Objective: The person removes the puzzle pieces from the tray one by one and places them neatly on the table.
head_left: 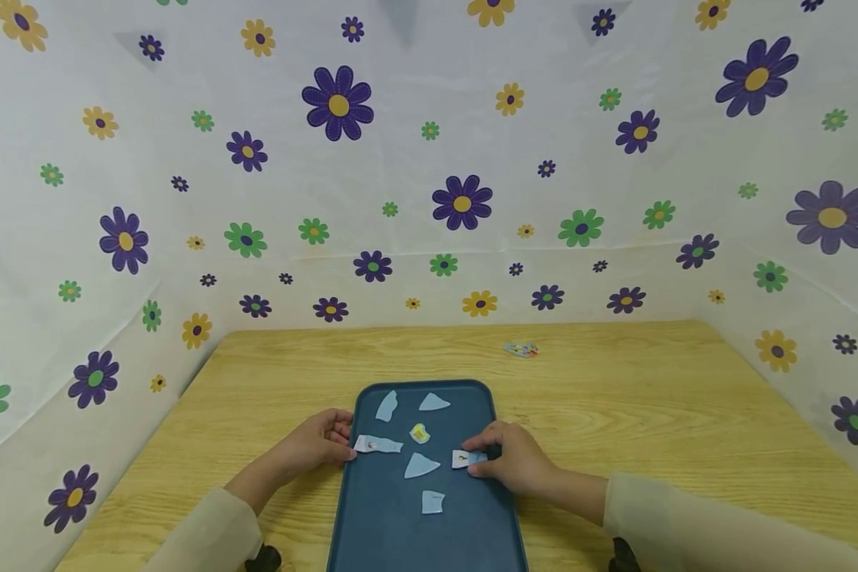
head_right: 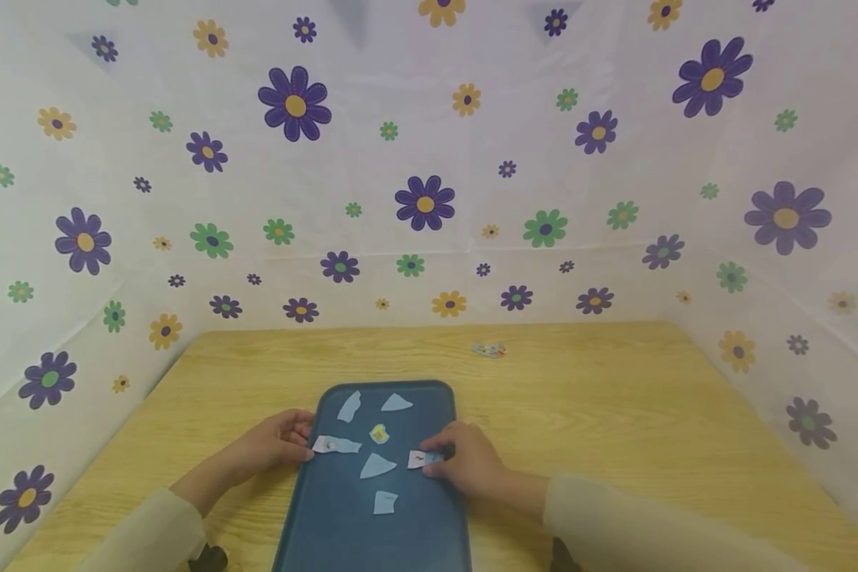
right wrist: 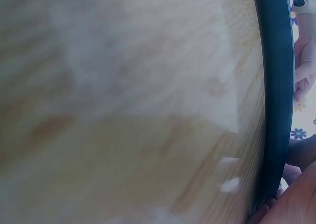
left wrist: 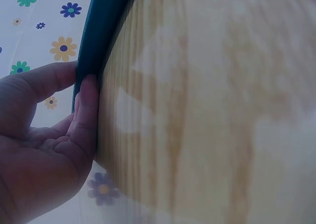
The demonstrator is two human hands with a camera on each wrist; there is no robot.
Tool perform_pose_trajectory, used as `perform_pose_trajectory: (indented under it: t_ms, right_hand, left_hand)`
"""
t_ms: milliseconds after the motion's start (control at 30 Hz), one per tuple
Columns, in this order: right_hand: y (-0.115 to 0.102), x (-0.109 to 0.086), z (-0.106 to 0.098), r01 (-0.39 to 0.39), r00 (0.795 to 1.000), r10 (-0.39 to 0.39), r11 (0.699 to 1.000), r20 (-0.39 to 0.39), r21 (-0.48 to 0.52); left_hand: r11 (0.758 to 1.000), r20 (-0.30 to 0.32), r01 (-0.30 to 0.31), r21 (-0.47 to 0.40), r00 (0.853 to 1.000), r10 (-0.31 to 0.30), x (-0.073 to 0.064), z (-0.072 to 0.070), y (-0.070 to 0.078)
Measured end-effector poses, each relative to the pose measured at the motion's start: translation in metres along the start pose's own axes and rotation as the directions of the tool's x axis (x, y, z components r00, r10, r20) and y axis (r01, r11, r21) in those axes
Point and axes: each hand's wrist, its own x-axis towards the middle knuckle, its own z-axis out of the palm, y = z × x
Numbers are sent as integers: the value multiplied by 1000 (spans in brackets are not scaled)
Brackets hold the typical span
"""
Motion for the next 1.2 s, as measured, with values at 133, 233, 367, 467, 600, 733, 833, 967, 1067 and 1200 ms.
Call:
perform_pose_trajectory:
  t_ms: [133, 233, 367, 467, 600, 733, 833, 967, 1067, 1200]
  right_hand:
    - [-2, -2, -3, -1, 1000, 1, 1000, 10, 13]
    - [-2, -3, -5, -7, 1000, 6, 999, 17, 33]
    - [0, -3, -6, -27, 999, 26, 997, 25, 70]
    - [0, -3, -8, -47, 999, 45, 995, 27, 85]
    - [-3, -3, -12, -72, 997, 71, 994, 13, 83]
    - [-4, 0, -16, -103, 994, 105, 992, -20, 76]
    - [-3, 2, -19, -122, 991, 125, 989, -37, 84]
    - [-2, 3, -23, -138, 989, 144, 982, -37, 125]
    - [-2, 3, -26, -139, 989, 145, 980, -38, 140]
    - [0, 4, -31, -137, 988, 146, 981, -57, 139]
  left_hand:
    - [1000, -2, 5, -17, 1000, -5, 1, -1, -1]
    - [1000, 0, 6, -23, 1000, -6, 1, -2, -3]
    - [1000, 2, 5, -30, 1000, -5, 1, -1, -4]
    - [1000, 0, 5, -29, 1000, -5, 1, -1, -4]
    - [1000, -3, 8, -20, 1000, -8, 2, -1, -4]
    - [1000, -9, 8, -11, 1000, -8, 2, -2, -4]
    - [1000, -8, 5, -7, 1000, -5, 2, -2, -4]
    - [1000, -12, 5, -1, 1000, -5, 1, -2, -3]
    - [1000, -22, 9, 8, 1000, -9, 1, -1, -2]
    - [1000, -29, 14, 13, 999, -14, 1, 0, -2]
